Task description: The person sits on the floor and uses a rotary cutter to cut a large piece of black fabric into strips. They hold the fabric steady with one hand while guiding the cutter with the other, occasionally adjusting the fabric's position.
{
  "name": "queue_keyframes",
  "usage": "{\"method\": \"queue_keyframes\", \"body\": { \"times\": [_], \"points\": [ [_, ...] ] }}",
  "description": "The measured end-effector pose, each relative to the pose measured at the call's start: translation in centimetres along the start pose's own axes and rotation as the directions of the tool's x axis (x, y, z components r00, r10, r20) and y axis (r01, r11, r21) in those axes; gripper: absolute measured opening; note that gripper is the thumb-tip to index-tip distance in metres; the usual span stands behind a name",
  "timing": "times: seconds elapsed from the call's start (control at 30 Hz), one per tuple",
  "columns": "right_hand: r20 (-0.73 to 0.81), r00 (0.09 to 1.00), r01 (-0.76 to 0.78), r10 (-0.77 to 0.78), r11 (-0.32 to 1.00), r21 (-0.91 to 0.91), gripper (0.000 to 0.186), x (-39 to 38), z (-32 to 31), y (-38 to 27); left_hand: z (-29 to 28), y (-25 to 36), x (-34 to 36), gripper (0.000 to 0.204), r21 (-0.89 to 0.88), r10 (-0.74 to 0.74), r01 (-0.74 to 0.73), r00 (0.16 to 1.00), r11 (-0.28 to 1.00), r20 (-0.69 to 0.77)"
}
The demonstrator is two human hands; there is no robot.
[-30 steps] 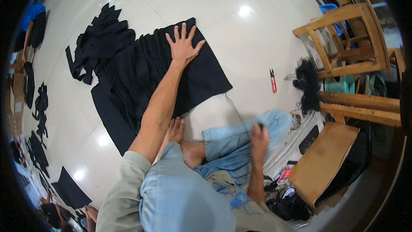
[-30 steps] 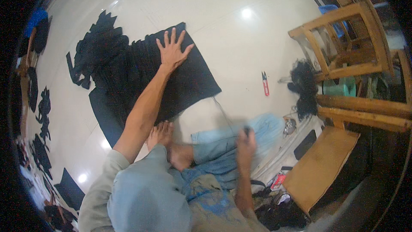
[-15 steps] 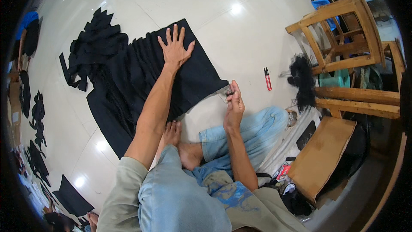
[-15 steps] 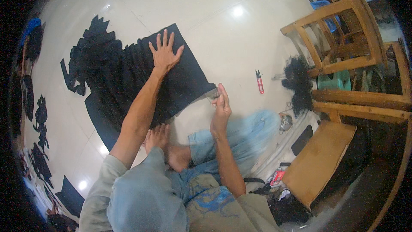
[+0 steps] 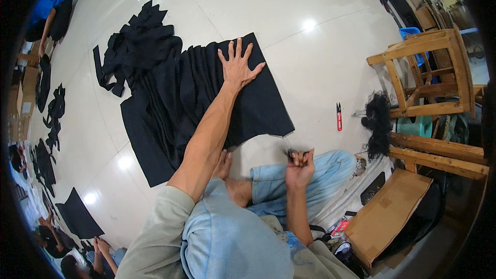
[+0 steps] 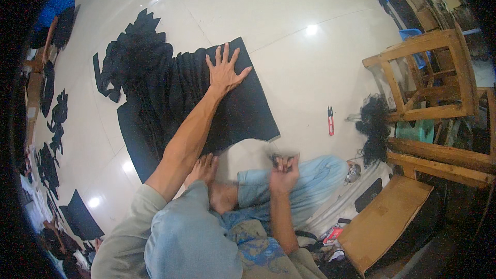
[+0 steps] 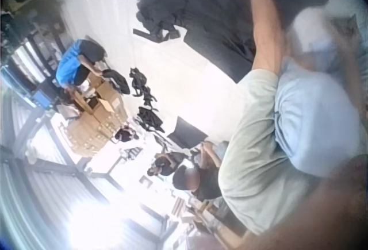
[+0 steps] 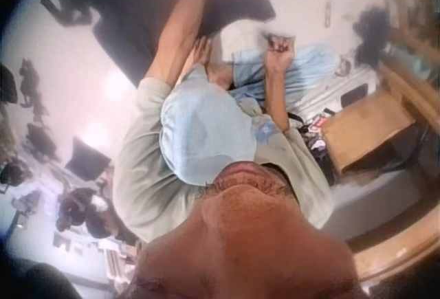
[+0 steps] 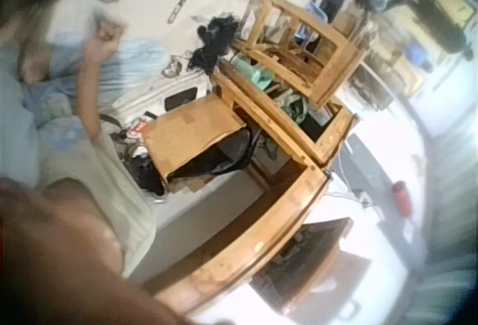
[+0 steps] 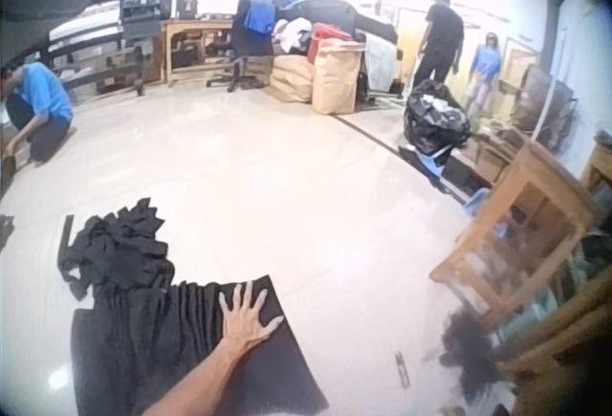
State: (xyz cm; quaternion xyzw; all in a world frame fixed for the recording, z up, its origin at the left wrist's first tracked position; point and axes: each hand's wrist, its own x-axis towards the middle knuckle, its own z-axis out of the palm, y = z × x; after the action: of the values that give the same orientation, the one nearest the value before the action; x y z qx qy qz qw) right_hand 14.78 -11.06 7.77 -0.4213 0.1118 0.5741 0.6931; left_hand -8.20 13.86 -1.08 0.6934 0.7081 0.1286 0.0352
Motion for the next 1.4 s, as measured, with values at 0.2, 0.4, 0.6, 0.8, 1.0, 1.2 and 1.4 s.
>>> {"method": "queue_keyframes", "body": {
  "times": [0.2,0.4,0.6,0.8,1.0,1.2,1.4],
  "points": [
    [-0.020,1.000,0.008,-0.009,0.997,-0.079,0.043,-4.1,-2.9,-3.1,-0.4,0.3,0.0,0.085,-0.004,0.007,-0.007,1.000,1.000,0.027],
    [-0.028,0.999,0.036,-0.039,0.993,-0.109,0.042,-8.4,-6.1,-5.4,-0.1,0.0,0.0,0.084,0.006,-0.003,0.003,1.000,1.000,0.019],
    [-0.070,0.996,0.049,-0.062,0.983,-0.176,0.039,-12.9,-10.0,-9.4,0.0,-0.1,0.0,0.085,0.001,-0.003,0.003,1.000,1.000,0.018],
    [-0.073,0.997,-0.012,-0.011,0.951,-0.309,0.036,-16.7,-16.4,-14.8,0.1,-0.1,-0.1,0.085,-0.005,-0.009,0.009,1.000,1.000,0.026],
    [-0.213,0.931,-0.364,0.295,0.735,-0.572,0.035,-18.8,-18.8,-21.7,0.2,0.0,0.2,0.086,0.028,-0.009,0.009,1.000,1.000,0.006],
    [0.129,0.987,0.120,-0.094,-0.097,-0.988,0.036,-10.5,-9.1,-16.3,1.1,-1.0,0.3,0.087,0.004,0.029,-0.029,0.999,1.000,-0.023],
    [0.503,0.856,0.451,-0.121,-0.303,-0.840,0.044,2.2,1.1,1.4,0.9,0.8,-0.6,0.087,0.006,0.092,-0.092,0.995,0.996,-0.025]
  ]
}}
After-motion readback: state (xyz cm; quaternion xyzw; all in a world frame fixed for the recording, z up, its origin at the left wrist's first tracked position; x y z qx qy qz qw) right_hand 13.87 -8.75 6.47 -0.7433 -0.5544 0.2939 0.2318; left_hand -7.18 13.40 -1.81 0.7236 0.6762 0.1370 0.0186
